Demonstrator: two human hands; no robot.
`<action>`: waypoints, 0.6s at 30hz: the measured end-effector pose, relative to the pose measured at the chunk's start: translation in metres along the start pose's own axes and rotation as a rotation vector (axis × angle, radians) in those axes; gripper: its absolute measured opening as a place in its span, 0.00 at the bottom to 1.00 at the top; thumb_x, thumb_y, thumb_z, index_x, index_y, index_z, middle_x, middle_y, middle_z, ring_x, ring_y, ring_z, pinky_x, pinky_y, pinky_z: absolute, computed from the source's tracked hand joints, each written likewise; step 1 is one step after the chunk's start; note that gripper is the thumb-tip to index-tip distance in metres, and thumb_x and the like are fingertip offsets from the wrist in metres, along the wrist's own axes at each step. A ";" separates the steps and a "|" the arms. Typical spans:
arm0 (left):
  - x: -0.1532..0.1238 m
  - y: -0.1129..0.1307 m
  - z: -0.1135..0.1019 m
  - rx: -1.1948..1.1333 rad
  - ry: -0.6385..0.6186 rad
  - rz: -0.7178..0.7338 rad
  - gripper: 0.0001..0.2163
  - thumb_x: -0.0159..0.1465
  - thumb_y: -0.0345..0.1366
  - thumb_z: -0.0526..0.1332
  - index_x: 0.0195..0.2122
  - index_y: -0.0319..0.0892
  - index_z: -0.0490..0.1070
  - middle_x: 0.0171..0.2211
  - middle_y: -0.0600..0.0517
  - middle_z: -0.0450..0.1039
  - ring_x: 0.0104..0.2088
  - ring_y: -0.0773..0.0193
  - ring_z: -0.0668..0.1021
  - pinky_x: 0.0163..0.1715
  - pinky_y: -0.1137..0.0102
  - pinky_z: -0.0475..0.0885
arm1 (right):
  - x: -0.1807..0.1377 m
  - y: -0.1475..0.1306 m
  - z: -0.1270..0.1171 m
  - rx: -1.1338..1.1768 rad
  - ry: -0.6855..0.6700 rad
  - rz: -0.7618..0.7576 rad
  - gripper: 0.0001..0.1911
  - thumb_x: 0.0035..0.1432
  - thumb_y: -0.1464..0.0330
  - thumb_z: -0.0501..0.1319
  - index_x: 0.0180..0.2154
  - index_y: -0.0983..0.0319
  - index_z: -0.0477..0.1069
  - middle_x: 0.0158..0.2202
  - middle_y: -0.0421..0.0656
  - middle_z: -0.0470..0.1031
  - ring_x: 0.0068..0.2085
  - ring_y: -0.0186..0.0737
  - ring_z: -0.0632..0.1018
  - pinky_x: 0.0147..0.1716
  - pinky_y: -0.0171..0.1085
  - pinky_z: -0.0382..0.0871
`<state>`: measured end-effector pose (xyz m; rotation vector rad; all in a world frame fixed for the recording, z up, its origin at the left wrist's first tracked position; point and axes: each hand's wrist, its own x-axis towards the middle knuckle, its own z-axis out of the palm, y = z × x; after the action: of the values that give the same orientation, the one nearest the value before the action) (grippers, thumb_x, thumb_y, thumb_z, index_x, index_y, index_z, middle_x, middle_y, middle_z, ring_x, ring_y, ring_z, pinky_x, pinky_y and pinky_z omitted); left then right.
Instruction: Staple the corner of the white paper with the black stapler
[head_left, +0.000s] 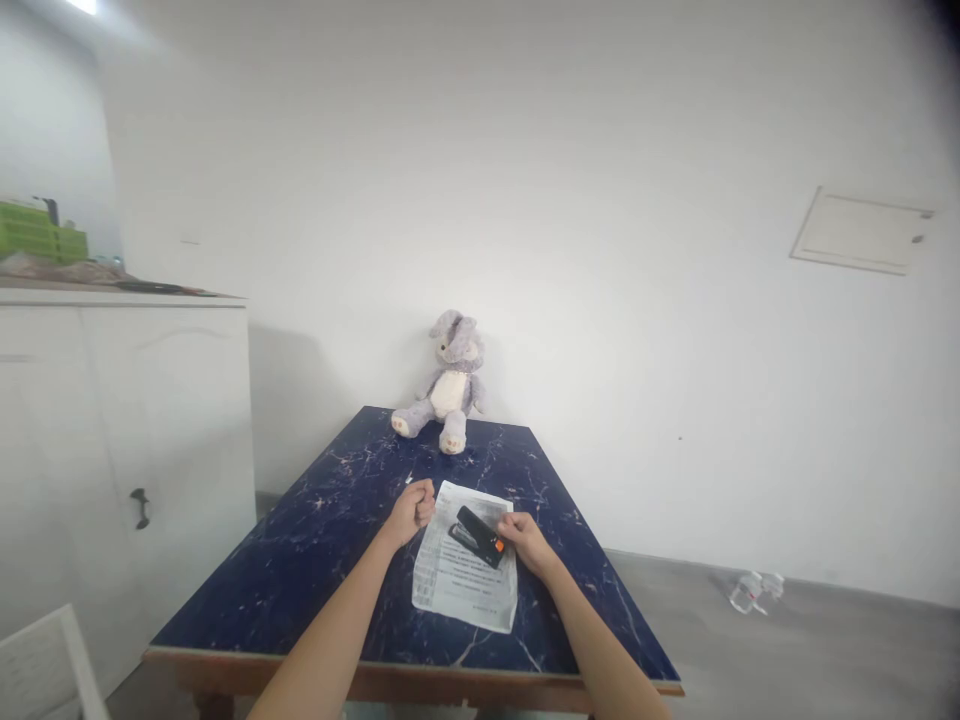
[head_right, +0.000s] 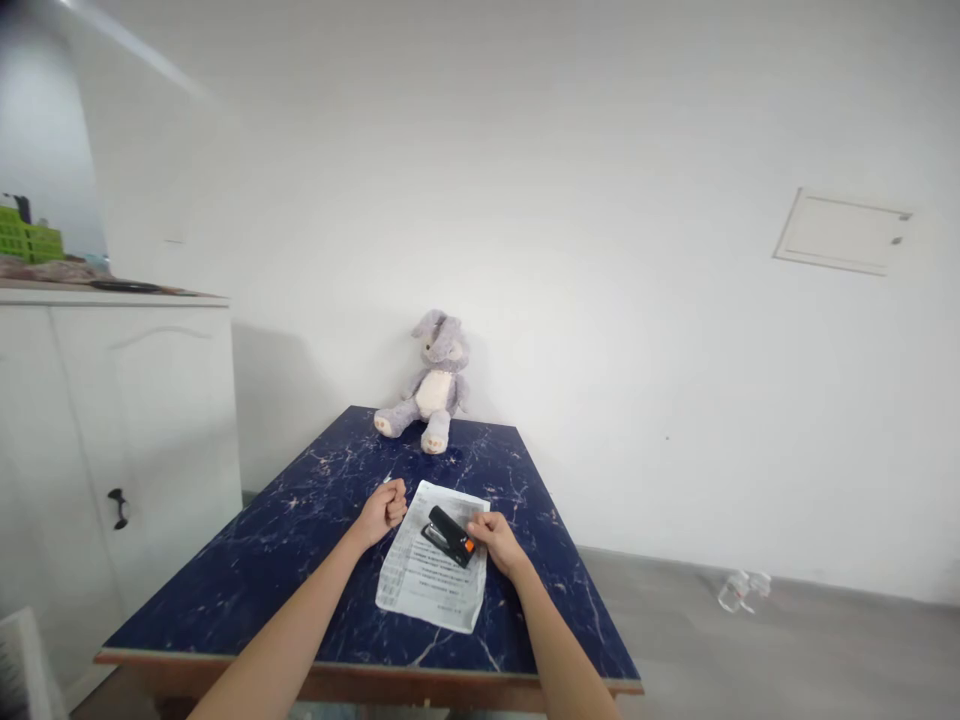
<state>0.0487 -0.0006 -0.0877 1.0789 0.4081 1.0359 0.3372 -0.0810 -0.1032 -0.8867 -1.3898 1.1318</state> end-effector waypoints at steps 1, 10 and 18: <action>-0.001 0.001 0.001 -0.035 -0.019 -0.016 0.11 0.56 0.34 0.62 0.24 0.44 0.58 0.15 0.64 0.41 0.15 0.73 0.46 0.14 0.79 0.47 | 0.000 0.002 0.000 -0.011 -0.008 0.038 0.35 0.48 0.50 0.75 0.16 0.60 0.53 0.17 0.35 0.57 0.22 0.30 0.57 0.26 0.34 0.52; -0.008 0.010 -0.005 -0.342 -0.019 -0.078 0.22 0.62 0.34 0.59 0.22 0.45 0.42 0.18 0.63 0.27 0.17 0.74 0.35 0.11 0.80 0.46 | 0.001 0.001 -0.002 -0.003 0.040 0.074 0.36 0.47 0.52 0.74 0.11 0.60 0.51 0.12 0.32 0.49 0.19 0.26 0.49 0.23 0.35 0.42; -0.009 0.015 -0.003 -0.363 -0.101 -0.201 0.23 0.67 0.33 0.59 0.22 0.44 0.42 0.20 0.63 0.25 0.20 0.75 0.31 0.09 0.83 0.45 | 0.003 0.003 -0.005 0.045 0.071 0.069 0.33 0.46 0.56 0.73 0.10 0.59 0.53 0.09 0.34 0.52 0.16 0.25 0.50 0.20 0.34 0.42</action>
<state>0.0348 -0.0052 -0.0782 0.7449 0.2293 0.8336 0.3410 -0.0764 -0.1053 -0.9398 -1.2800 1.1686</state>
